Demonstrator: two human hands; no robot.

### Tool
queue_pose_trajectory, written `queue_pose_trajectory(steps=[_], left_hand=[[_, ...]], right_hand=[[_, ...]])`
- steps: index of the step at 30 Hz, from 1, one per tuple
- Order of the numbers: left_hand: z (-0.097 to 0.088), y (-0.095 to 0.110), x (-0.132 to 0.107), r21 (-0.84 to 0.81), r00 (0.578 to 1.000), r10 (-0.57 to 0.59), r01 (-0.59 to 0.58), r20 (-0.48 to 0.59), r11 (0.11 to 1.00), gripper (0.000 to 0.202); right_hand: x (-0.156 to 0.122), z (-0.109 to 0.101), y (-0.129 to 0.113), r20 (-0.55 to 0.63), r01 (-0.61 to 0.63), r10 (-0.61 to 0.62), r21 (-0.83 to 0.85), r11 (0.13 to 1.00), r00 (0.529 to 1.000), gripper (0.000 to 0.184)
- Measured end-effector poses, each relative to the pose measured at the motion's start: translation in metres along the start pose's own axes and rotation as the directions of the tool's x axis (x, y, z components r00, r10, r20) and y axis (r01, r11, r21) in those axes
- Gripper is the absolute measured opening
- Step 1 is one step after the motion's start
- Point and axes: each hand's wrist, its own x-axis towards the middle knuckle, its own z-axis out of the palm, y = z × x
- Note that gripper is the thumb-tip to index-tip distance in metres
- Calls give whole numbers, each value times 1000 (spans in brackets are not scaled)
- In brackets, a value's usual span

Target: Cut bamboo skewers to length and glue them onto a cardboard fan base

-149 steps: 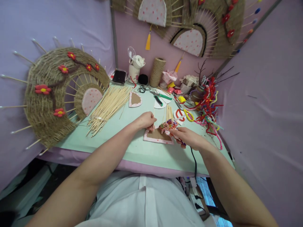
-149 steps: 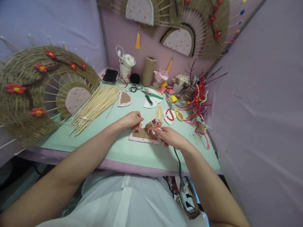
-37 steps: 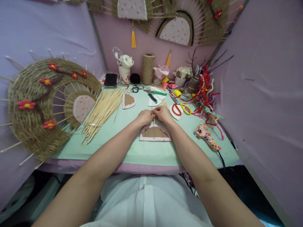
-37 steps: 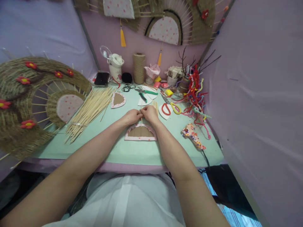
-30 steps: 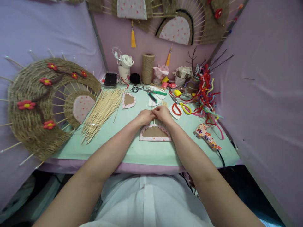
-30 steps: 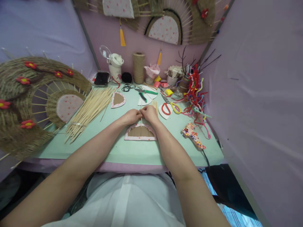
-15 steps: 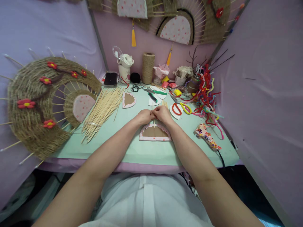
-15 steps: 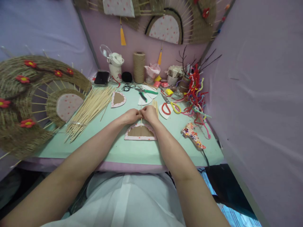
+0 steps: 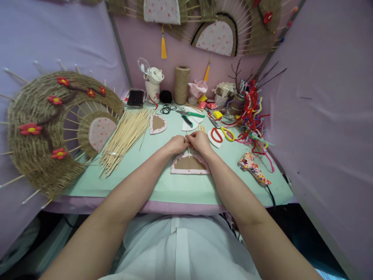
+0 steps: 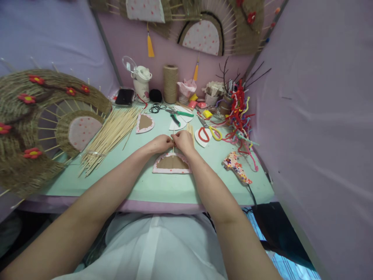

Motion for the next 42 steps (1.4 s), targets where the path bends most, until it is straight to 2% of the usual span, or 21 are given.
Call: queue_pose_trajectory(steps=[2, 6, 12, 16, 19, 25, 29, 32, 34, 36, 39, 42], left_hand=[[0, 0, 0, 2, 1000, 0, 0, -2, 1000, 21], [0, 1, -2, 0, 1000, -10, 10, -12, 1000, 21], [-6, 7, -9, -22, 998, -60, 60, -2, 998, 23], [-5, 8, -9, -34, 998, -63, 62, -15, 997, 27], [-1, 7, -6, -29, 996, -80, 78, -50, 996, 26], [3, 5, -5, -26, 994, -68, 66, -89, 998, 19], [3, 3, -5, -42, 994, -38, 34, -103, 999, 20], [4, 2, -5, -38, 994, -21, 17, -107, 999, 23], [5, 1, -4, -39, 995, -16, 12, -102, 999, 26], [6, 0, -4, -45, 995, -20, 16, -97, 999, 27], [7, -1, -3, -41, 994, -14, 10, -109, 999, 26], [6, 0, -4, -42, 993, -3, -2, -114, 999, 27]], right_hand=[[-1, -4, -3, -41, 12, -12, -16, 1000, 999, 32], [-10, -18, -8, -101, 39, -42, -27, 999, 994, 26], [-49, -41, -5, -101, 96, -98, -24, 995, 990, 20], [-85, -38, 9, -37, 197, -197, -17, 980, 980, 18], [-106, -31, 20, -46, 293, -295, -46, 955, 954, 16], [-119, -22, 28, -100, 390, -392, -37, 920, 914, 14], [-112, -27, 25, -93, 409, -409, -24, 912, 908, 15], [-91, -37, 20, -76, 375, -379, -54, 925, 922, 16], [-69, -41, 14, -10, 280, -280, -50, 959, 960, 17], [-46, -42, 8, 81, 110, -110, 5, 994, 991, 21], [-16, -34, -2, 156, -11, 5, 39, 999, 988, 22], [2, -23, -8, 234, -66, 47, 74, 995, 971, 12]])
